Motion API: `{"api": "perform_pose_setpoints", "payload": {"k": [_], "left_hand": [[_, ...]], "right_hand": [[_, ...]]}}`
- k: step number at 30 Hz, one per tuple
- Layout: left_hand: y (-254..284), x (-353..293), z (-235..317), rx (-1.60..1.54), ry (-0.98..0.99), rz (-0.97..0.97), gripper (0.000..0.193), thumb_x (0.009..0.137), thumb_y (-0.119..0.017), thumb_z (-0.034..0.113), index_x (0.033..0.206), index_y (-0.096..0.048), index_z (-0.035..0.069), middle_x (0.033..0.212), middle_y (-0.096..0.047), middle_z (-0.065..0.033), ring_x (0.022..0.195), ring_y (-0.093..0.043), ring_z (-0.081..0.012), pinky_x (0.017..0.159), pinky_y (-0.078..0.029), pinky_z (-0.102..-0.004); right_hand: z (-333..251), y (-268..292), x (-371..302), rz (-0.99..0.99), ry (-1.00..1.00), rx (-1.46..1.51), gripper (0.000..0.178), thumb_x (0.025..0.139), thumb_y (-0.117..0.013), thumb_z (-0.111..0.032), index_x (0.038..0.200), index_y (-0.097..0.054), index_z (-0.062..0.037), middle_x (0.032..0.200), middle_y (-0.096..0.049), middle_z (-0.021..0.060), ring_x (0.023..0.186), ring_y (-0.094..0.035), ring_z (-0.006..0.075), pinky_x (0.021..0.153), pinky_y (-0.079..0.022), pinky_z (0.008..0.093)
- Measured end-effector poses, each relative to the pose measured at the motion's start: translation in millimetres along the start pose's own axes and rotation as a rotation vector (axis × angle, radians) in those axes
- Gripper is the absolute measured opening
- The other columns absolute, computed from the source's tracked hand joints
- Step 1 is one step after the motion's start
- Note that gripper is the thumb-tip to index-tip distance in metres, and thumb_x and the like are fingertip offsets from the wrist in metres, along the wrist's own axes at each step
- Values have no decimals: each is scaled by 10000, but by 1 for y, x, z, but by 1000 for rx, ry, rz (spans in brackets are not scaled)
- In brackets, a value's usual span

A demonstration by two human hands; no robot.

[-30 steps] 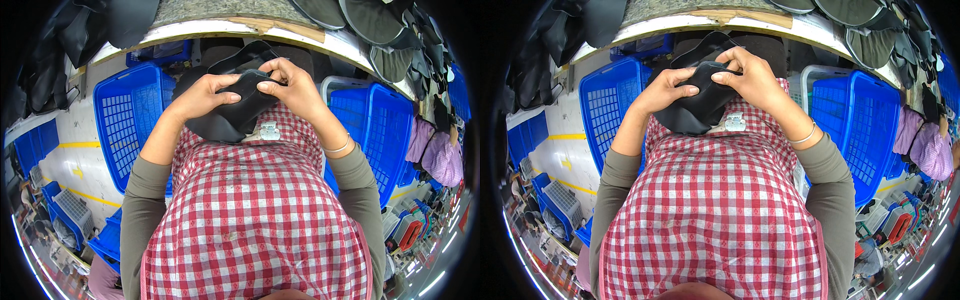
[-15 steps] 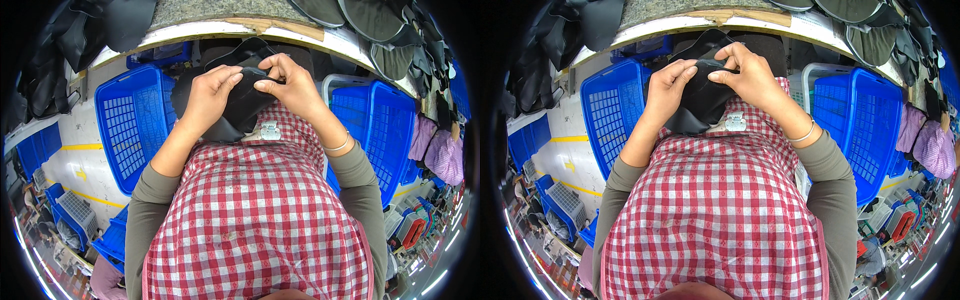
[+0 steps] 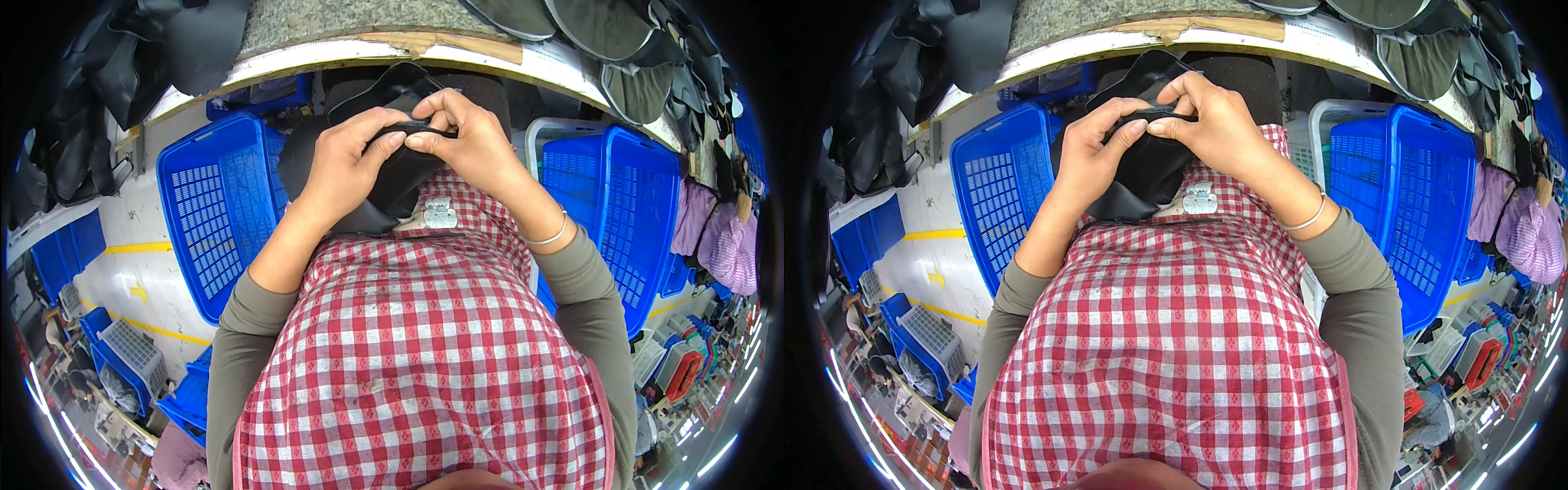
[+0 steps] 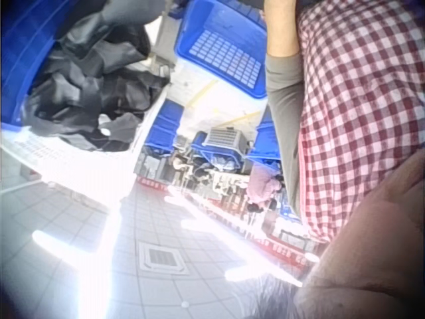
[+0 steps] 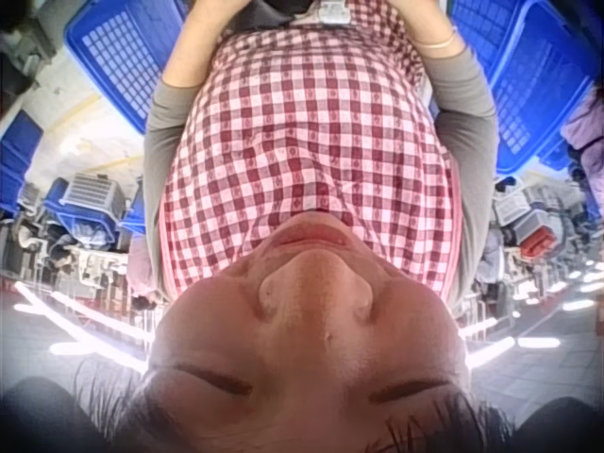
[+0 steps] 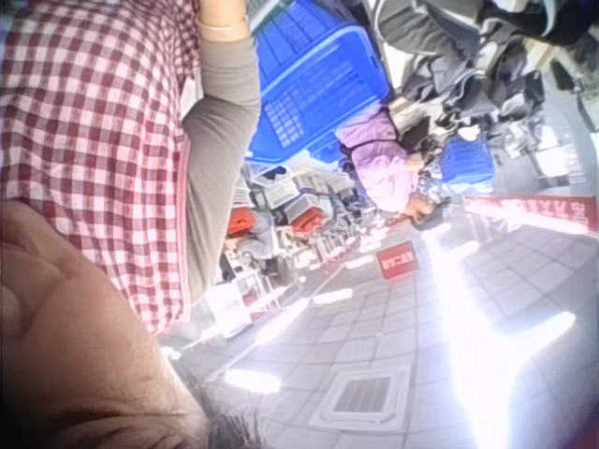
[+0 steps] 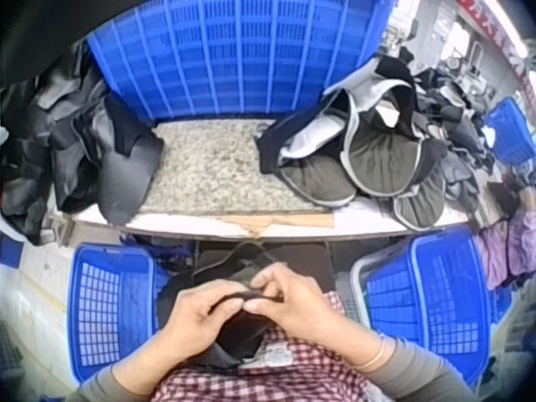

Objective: The person picks up black shoe parts from a table, aligns edges, and presses them together by hand. The person turns the parts over and repeats the process with additional pieces, placing finished assemblies on the table.

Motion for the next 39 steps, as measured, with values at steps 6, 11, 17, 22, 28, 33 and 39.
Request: {"api": "perform_pose_setpoints", "payload": {"k": [6, 11, 17, 22, 28, 33, 39], "left_hand": [[14, 8, -16, -444, 279, -127, 191, 967, -724, 93, 1135, -731, 3, 974, -726, 0, 889, -638, -61, 810, -507, -240], [40, 37, -2, -132, 219, -415, 166, 974, -729, 173, 1040, -752, 22, 901, -688, 32, 818, -579, -49, 743, -459, -232], [30, 60, 35, 285, 111, -499, 134, 876, -736, 169, 914, -707, 44, 796, -638, -6, 731, -610, -141, 630, -485, -329], [11, 32, 31, 636, -486, -90, 88, 826, -734, 53, 887, -677, 24, 811, -645, -94, 767, -665, -280, 644, -531, -343], [24, 12, -14, -15, 314, -289, 106, 946, -758, 80, 955, -725, -20, 866, -687, 39, 803, -564, -32, 695, -486, -240], [22, -11, -30, 157, 148, -95, 193, 840, -820, 112, 943, -742, -32, 805, -723, -74, 736, -618, -81, 693, -512, -293], [38, -30, -29, -110, 171, -125, 237, 801, -879, 103, 983, -766, 1, 917, -709, -52, 918, -656, -146, 870, -519, -323]], "right_hand": [[-10, -3, 7, -61, -19, -68, 312, 843, -878, -196, 1016, -677, -31, 745, -661, 15, 691, -587, 78, 638, -479, 264], [-14, -6, 10, -65, 37, -144, 425, 776, -916, -309, 983, -689, -16, 829, -735, 135, 754, -728, 250, 692, -562, 365], [-9, -8, 10, -65, 70, -117, 410, 780, -917, -277, 977, -688, 0, 828, -725, 144, 763, -720, 234, 714, -560, 355], [5, -6, 12, -61, -21, -22, 333, 810, -899, -240, 895, -676, -7, 713, -613, 63, 651, -541, 136, 642, -483, 321], [27, -9, 6, -39, 30, 325, 264, 928, -810, -224, 845, -664, -20, 678, -535, -49, 656, -430, 55, 586, -391, 269], [26, -5, 8, 13, 172, 6, 342, 940, -771, -335, 941, -707, 0, 801, -671, 91, 737, -639, 222, 685, -495, 352], [-30, -1, -18, 80, 339, -179, 246, 915, -754, -167, 850, -640, 41, 753, -543, 163, 673, -544, 321, 639, -461, 372]]}}
Point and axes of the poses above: each hand's wrist, its own x-axis towards the middle knuckle, its own y-axis out of the back of the hand, z = x × y, the point moved 3 cm from there along x, towards the middle knuckle
